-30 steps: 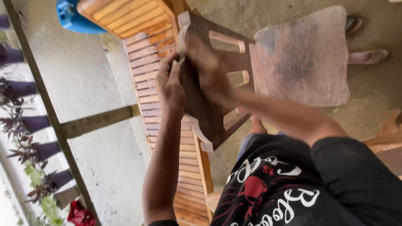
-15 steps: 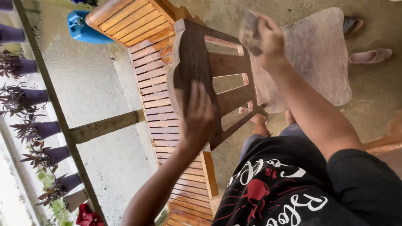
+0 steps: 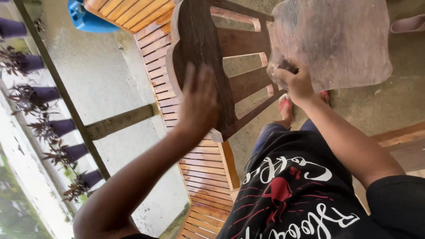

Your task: The person sands a wooden chair using a sanding block. They work on the seat, legs, and backrest, frequently repositioning the chair to access different surfaces.

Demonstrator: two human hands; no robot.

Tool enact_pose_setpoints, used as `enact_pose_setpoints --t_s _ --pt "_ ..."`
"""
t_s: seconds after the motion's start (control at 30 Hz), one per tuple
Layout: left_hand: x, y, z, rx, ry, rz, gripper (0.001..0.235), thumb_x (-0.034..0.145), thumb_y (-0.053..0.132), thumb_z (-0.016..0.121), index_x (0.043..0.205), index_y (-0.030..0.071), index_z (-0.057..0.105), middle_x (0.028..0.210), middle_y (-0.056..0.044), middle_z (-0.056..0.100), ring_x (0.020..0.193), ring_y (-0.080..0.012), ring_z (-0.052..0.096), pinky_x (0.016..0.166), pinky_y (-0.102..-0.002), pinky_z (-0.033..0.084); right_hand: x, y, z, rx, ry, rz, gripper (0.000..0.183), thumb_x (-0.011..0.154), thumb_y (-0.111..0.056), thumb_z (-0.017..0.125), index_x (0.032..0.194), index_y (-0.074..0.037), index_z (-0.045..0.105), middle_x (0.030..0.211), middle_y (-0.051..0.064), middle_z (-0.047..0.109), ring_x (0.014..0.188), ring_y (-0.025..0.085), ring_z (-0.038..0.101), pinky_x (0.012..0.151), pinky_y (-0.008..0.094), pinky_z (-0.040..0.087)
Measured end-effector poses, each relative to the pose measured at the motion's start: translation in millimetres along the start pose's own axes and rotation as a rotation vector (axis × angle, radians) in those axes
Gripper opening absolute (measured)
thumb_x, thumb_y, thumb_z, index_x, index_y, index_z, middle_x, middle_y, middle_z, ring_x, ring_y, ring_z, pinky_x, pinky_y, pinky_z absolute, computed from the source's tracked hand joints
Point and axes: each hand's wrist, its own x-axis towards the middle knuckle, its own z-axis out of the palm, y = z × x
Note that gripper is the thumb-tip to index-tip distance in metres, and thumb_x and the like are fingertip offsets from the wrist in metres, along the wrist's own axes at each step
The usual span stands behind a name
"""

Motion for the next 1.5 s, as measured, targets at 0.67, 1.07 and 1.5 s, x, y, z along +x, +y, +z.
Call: enact_pose_setpoints --t_s 0.67,1.07,1.5 --pt "66.8 -26.7 58.3 -1.948 0.597 -0.679 0.026 0.081 0.035 0.059 0.073 0.01 0.061 0.061 -0.001 0.055 0.06 -0.0144 0.05 0.054 -0.038 0.043 -93.0 42.4 123.9 -0.563 -0.486 -0.851 0.05 0.116 -0.021 0.029 0.163 -0.011 0.015 0.172 0.01 0.005 0.163 0.026 0.003 0.138 0.049 0.003" --pt "27.2 -41.1 117.6 -2.032 0.974 -0.356 0.035 0.089 0.011 0.056 0.122 0.005 0.064 0.116 -0.011 0.071 0.108 -0.0214 0.066 0.094 -0.033 0.054 -96.5 83.0 154.5 -0.64 -0.543 -0.718 0.068 0.105 -0.001 0.049 0.162 -0.011 0.013 0.171 0.012 0.003 0.162 0.03 0.004 0.136 0.046 0.004" --pt "10.1 -31.7 204.7 -2.065 1.01 -0.634 0.028 0.106 0.021 0.056 0.119 0.001 0.07 0.062 0.007 0.034 0.054 -0.0043 0.027 0.048 -0.023 0.02 -70.1 135.3 221.9 -0.726 -0.488 -0.937 0.056 0.116 -0.038 0.027 0.163 -0.013 0.011 0.171 0.007 0.01 0.162 0.025 0.009 0.137 0.041 0.01"
